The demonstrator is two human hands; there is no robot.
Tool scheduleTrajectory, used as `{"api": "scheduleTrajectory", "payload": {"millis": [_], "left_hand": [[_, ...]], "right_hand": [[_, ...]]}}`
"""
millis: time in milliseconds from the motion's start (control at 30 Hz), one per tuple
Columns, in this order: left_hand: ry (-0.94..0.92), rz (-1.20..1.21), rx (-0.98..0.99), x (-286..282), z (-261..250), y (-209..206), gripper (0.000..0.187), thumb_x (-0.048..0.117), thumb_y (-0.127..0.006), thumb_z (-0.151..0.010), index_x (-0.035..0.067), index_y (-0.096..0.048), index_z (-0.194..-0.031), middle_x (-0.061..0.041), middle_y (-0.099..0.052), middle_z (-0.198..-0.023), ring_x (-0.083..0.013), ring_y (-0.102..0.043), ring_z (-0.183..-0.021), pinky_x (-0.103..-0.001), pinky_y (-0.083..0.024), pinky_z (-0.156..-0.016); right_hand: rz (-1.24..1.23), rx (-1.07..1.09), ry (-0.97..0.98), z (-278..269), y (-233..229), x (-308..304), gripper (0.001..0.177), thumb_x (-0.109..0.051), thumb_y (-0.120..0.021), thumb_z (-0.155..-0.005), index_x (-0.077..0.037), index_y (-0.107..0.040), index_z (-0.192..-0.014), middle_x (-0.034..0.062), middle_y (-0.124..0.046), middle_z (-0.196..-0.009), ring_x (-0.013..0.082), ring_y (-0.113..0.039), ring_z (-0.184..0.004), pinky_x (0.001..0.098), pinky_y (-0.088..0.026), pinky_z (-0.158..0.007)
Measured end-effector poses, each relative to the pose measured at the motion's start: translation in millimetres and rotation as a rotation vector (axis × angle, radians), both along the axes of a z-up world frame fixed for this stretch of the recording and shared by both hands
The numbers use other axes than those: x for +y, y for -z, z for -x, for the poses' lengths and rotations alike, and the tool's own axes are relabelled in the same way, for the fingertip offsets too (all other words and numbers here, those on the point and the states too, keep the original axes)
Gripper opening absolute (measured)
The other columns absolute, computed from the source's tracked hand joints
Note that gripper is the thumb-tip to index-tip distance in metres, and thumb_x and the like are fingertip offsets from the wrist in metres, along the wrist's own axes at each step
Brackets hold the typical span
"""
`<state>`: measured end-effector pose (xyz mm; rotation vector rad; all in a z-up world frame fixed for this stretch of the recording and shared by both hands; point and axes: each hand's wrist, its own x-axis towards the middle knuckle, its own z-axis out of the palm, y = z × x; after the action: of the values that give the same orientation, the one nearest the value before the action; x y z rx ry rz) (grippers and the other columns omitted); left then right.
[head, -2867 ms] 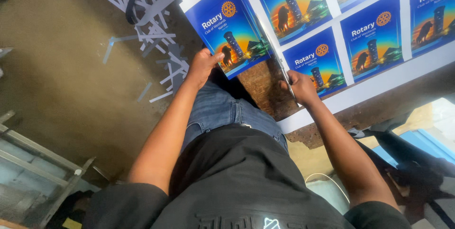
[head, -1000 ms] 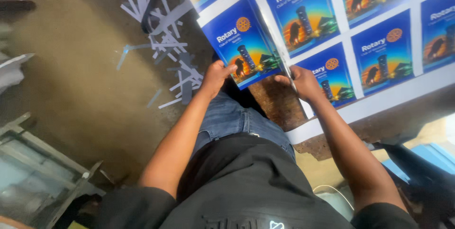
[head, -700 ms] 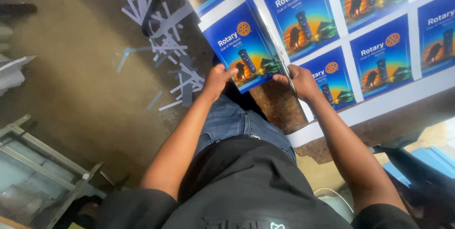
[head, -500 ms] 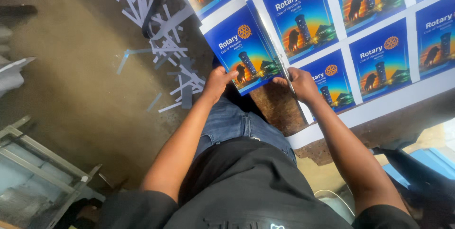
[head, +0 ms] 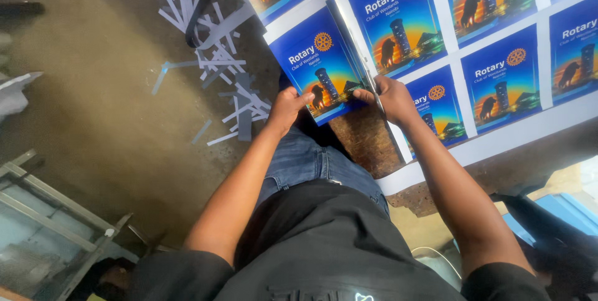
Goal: The person uses scissors to cut individual printed posters from a large sheet laid on a wooden workbench. They separate each poster along the printed grid lines and set the cut pieces aside while continuing to trim the remaining sheet.
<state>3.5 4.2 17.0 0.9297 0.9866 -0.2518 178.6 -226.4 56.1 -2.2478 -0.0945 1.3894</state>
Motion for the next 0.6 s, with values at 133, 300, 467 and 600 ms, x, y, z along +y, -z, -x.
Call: {"api": "scheduleTrajectory", "payload": {"millis": [133,300,467,600], "left_hand": [[-0.01,0.015,-0.015,0,-4,-4,0.029,0.015,-0.089,-0.082,0.004,-0.074,-0.104,-0.003,-0.077,-0.092,-0.0076,-0.072,-0.084,-0.024,-0.058,-0.08],[-0.011,0.014,-0.012,1,-3,-9,0.027,0.015,-0.088,-0.084,0.004,-0.074,-0.104,-0.004,-0.078,-0.092,-0.0088,-0.073,-0.084,-0.025,-0.059,-0.08],[-0.002,0.017,-0.02,2,-7,-16,0.027,0.016,-0.089,-0.083,0.004,-0.074,-0.103,-0.003,-0.078,-0.09,-0.0078,-0.072,-0.082,-0.025,-0.058,-0.08],[-0.017,0.022,-0.022,1,-10,-22,0.026,0.016,-0.089,-0.083,0.005,-0.074,-0.101,-0.004,-0.078,-0.089,-0.0081,-0.072,-0.081,-0.025,-0.058,-0.079]], "right_hand": [[0.004,-0.016,-0.016,-1,-1,2,0.056,-0.059,-0.085,-0.083,-0.007,-0.064,-0.086,0.0189,-0.064,-0.076,0.0407,-0.066,-0.085,0.0464,-0.049,-0.078],[0.002,-0.026,-0.024,-3,-12,9,0.055,-0.057,-0.085,-0.083,-0.006,-0.064,-0.086,0.0205,-0.065,-0.076,0.0421,-0.066,-0.085,0.0473,-0.049,-0.077],[-0.006,-0.007,-0.011,-8,-8,12,0.055,-0.059,-0.085,-0.082,-0.008,-0.064,-0.084,0.0194,-0.065,-0.075,0.0407,-0.066,-0.085,0.0457,-0.049,-0.077],[-0.009,-0.022,-0.015,-13,-2,17,0.059,-0.064,-0.085,-0.081,-0.008,-0.065,-0.083,0.0188,-0.065,-0.074,0.0416,-0.067,-0.086,0.0469,-0.049,-0.077]]}}
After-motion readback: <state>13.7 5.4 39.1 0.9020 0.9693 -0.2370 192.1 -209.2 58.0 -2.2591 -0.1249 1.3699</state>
